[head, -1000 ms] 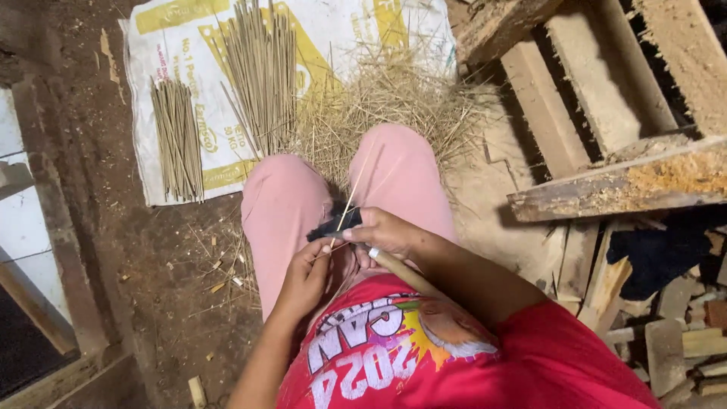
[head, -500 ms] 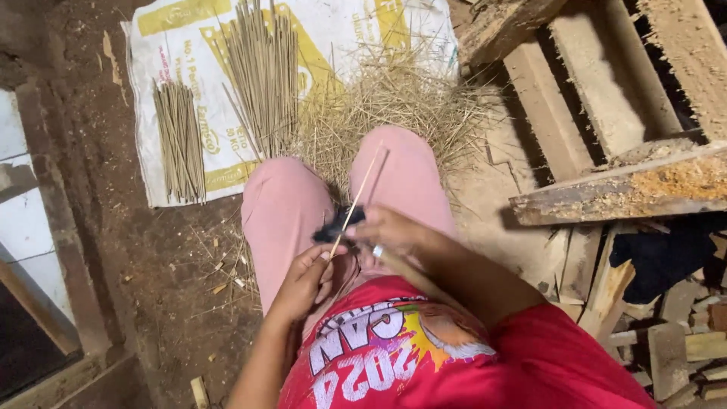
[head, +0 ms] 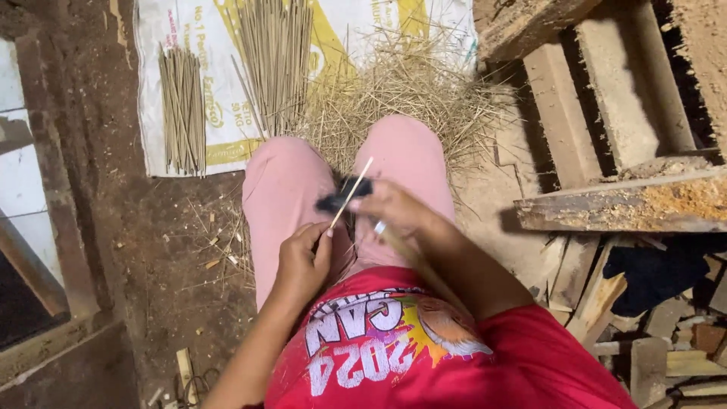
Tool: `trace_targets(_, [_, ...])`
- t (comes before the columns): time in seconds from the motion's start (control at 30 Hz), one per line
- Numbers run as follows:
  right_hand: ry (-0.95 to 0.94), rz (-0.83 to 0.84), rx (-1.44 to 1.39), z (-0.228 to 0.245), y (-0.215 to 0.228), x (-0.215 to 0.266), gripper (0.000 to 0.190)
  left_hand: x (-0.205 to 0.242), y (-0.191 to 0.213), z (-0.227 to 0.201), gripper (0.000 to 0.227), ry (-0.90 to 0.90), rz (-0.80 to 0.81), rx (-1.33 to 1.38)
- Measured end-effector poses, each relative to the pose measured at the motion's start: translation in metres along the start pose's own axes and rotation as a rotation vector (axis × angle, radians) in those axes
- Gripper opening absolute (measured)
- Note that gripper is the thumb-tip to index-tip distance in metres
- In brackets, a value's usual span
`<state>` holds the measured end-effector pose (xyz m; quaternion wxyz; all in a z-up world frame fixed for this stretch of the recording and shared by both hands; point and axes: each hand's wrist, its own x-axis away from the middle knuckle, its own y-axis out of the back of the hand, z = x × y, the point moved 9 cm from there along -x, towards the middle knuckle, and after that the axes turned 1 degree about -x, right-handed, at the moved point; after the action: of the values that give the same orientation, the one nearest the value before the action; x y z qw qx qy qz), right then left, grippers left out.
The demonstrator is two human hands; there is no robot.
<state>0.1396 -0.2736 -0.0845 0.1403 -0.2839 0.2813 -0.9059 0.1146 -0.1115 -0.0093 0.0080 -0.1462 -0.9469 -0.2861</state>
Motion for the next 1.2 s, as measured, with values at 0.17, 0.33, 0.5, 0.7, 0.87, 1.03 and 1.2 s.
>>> trace_targets(0.17, [0.16,-0.225,-0.131,0.047,0.059,0.001,0.014,0.006,0.005,0.006,0.014,-0.008,0.012,-0.11])
trace_targets(0.33, [0.04,-0.125,-0.058,-0.031,0.024,-0.006,0.02,0.006,0.003,-0.016,0.014,-0.104,-0.064,-0.287])
trace_targets(0.5, [0.112,-0.168,-0.088,0.023,0.052,0.004,0.015,0.015,0.01,0.0,0.015,-0.123,-0.069,-0.355])
trace_targets(0.7, [0.234,-0.285,-0.247,0.049,0.117,0.021,0.019,0.007,0.026,0.006,0.018,-0.338,-0.048,-0.045])
trace_targets(0.87, [0.205,-0.137,-0.437,0.021,0.091,0.013,0.023,-0.005,0.106,0.011,0.027,-0.299,-0.84,0.474])
trace_targets(1.03, [0.12,-0.011,-0.554,0.017,0.059,0.019,0.021,0.006,0.092,0.024,0.017,-0.225,-0.83,0.184])
trace_targets(1.2, [-0.043,0.115,-0.563,-0.017,0.02,-0.012,0.046,-0.007,0.03,0.006,0.016,-0.158,-0.525,1.083])
